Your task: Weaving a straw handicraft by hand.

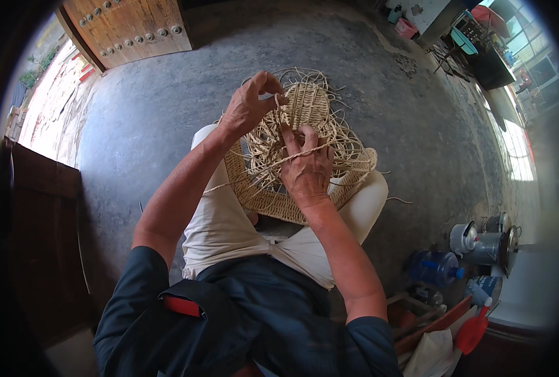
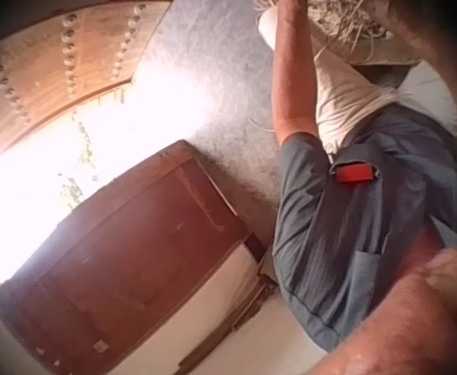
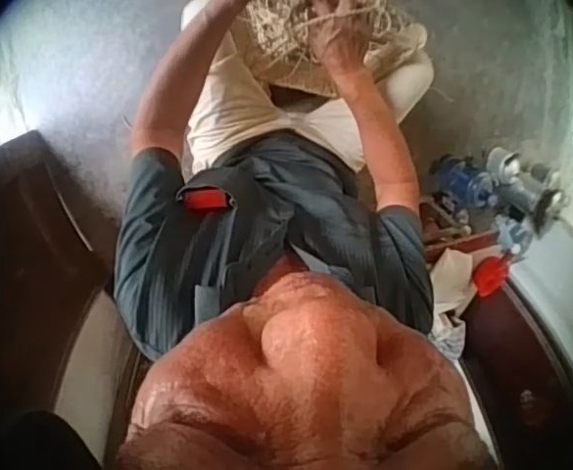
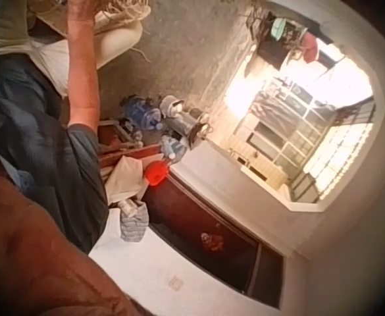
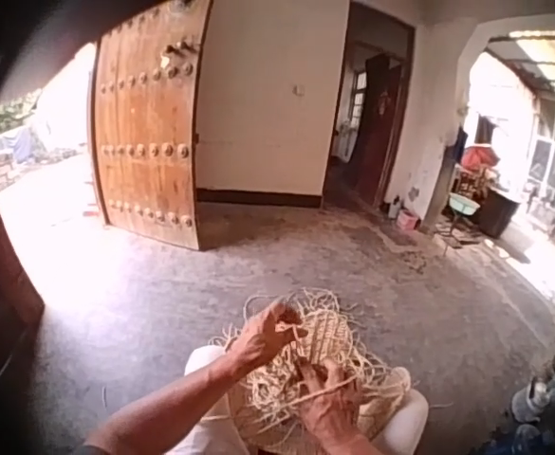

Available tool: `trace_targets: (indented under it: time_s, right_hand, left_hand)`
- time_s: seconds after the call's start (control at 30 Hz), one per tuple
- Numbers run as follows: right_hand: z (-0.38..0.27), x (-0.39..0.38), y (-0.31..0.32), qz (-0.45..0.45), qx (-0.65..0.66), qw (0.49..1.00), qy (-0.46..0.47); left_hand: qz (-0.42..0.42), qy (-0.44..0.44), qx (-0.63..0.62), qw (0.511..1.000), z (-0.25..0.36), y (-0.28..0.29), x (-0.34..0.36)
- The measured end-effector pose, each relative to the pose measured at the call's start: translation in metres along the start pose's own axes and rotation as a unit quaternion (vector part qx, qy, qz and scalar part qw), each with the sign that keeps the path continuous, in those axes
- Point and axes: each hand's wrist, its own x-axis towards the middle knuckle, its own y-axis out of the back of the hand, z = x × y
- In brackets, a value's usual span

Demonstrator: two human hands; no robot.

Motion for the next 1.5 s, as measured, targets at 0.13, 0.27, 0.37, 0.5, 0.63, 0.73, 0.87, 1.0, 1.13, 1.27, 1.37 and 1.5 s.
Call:
trace_targets:
  time_s: [0.13, 0.27, 0.37, 0.5, 0.63, 0.73, 0.87, 1.0, 1.13, 1.27, 1.37, 1.5]
  right_hand:
    - [0.003, 0.000, -0.003, 0.020, 0.011, 1.000, -0.017]
    - [-0.003, 0.004, -0.001, 0.035, 0.024, 0.999, -0.023]
    - [-0.009, 0.008, 0.001, 0.045, 0.040, 0.998, -0.030]
    - [-0.011, 0.016, -0.009, 0.099, 0.048, 0.994, -0.024]
    - [-0.010, 0.024, -0.017, 0.103, 0.058, 0.993, -0.019]
    - [-0.017, 0.028, -0.022, 0.129, 0.057, 0.990, 0.003]
    - [-0.010, 0.030, -0.024, 0.135, 0.058, 0.989, 0.013]
    - [-0.015, 0.030, -0.018, 0.114, 0.063, 0.991, 0.027]
    - [-0.017, 0.027, -0.021, 0.134, 0.067, 0.989, 0.016]
    - [-0.018, 0.028, -0.023, 0.138, 0.061, 0.989, 0.007]
    - [-0.020, 0.030, -0.028, 0.162, 0.084, 0.983, -0.010]
    - [-0.016, 0.026, -0.034, 0.153, 0.070, 0.986, -0.011]
  left_hand:
    - [-0.087, 0.101, -0.038, 0.990, 0.017, 0.010, -0.001]
    - [-0.067, 0.121, -0.013, 0.990, 0.019, 0.033, -0.019]
    - [0.009, 0.040, 0.104, 0.994, 0.006, 0.044, -0.038]
    - [0.046, 0.021, 0.205, 0.977, 0.000, 0.066, -0.069]
    - [0.053, 0.222, 0.214, 0.950, -0.014, 0.123, -0.093]
    - [0.100, 0.275, 0.266, 0.919, -0.053, 0.201, -0.126]
    - [0.171, 0.328, 0.221, 0.902, -0.113, 0.350, -0.189]
    - [0.195, 0.436, 0.132, 0.868, -0.096, 0.420, -0.219]
    - [0.283, 0.448, 0.123, 0.839, -0.077, 0.467, -0.235]
    - [0.388, 0.433, 0.128, 0.804, -0.086, 0.559, -0.293]
    - [0.453, 0.427, 0.175, 0.763, -0.067, 0.610, -0.339]
    - [0.543, 0.458, 0.226, 0.666, -0.052, 0.628, -0.368]
